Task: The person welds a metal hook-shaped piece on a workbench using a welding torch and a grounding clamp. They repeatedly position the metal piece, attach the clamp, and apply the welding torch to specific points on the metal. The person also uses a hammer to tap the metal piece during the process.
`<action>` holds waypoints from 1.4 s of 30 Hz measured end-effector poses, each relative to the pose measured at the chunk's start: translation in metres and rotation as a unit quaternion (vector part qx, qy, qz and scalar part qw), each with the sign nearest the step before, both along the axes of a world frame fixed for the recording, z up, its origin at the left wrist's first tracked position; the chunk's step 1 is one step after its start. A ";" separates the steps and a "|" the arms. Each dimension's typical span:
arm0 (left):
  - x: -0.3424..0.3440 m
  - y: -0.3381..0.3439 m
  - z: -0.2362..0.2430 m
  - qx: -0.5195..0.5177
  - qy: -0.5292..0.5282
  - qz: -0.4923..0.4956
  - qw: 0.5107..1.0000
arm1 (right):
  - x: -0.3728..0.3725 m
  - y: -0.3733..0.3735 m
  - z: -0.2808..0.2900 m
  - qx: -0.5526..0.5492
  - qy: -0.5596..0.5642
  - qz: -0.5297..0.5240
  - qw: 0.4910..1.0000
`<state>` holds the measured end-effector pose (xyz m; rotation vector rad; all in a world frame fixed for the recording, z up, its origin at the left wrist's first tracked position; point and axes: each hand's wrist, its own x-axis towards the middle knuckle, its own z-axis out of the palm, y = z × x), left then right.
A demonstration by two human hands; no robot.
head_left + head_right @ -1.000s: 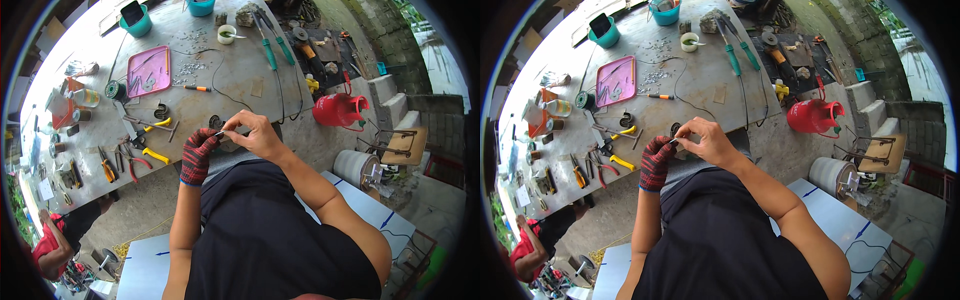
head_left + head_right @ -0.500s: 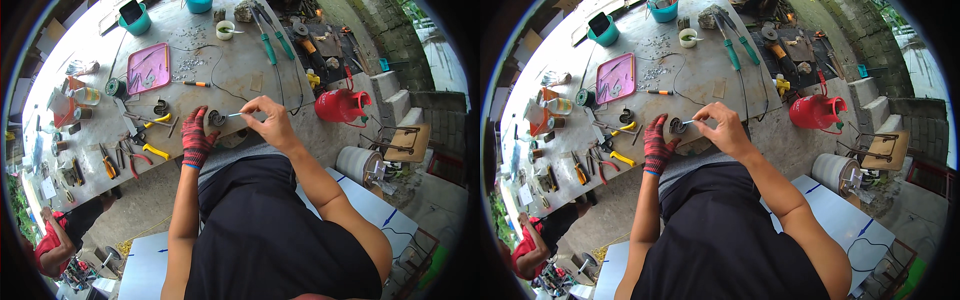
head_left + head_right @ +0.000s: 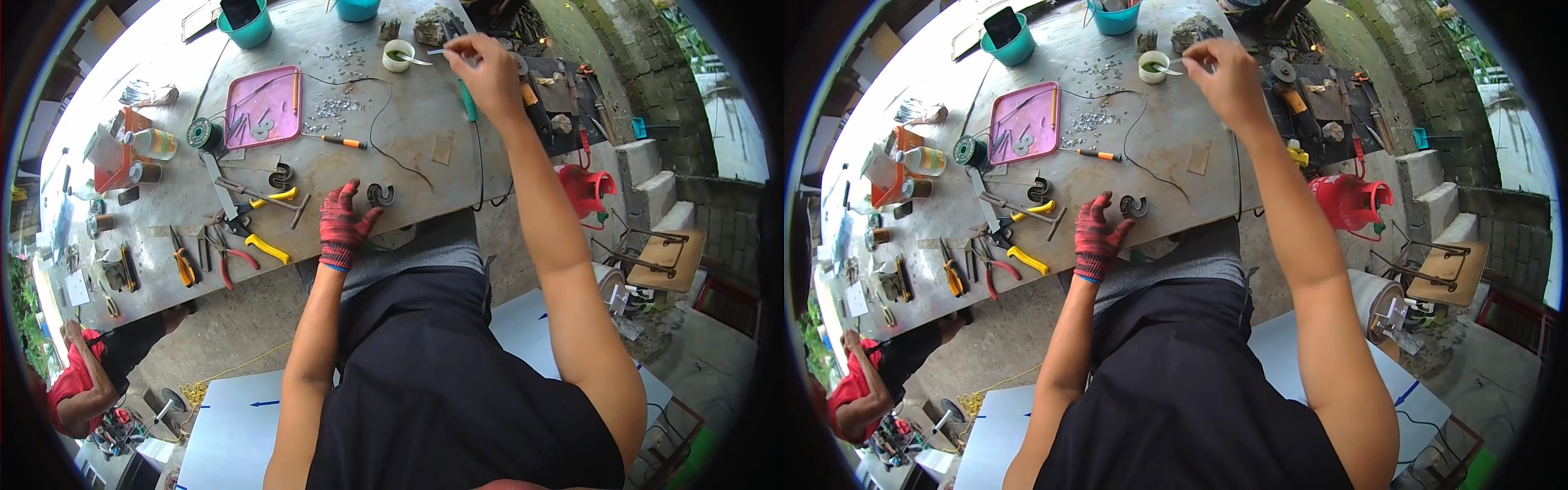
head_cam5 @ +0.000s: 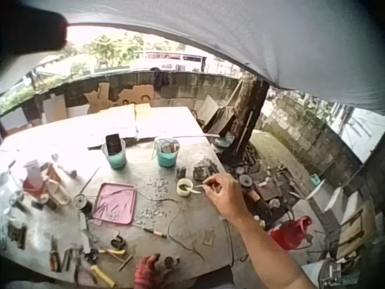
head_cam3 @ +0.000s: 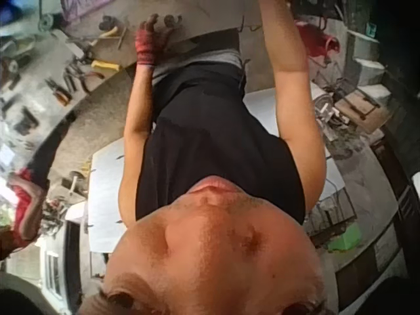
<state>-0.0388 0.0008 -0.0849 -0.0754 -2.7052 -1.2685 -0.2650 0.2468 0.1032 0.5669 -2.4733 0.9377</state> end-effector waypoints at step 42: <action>0.008 -0.007 -0.001 0.004 0.025 0.016 1.000 | -0.160 -0.041 -0.108 0.236 -0.255 0.013 0.937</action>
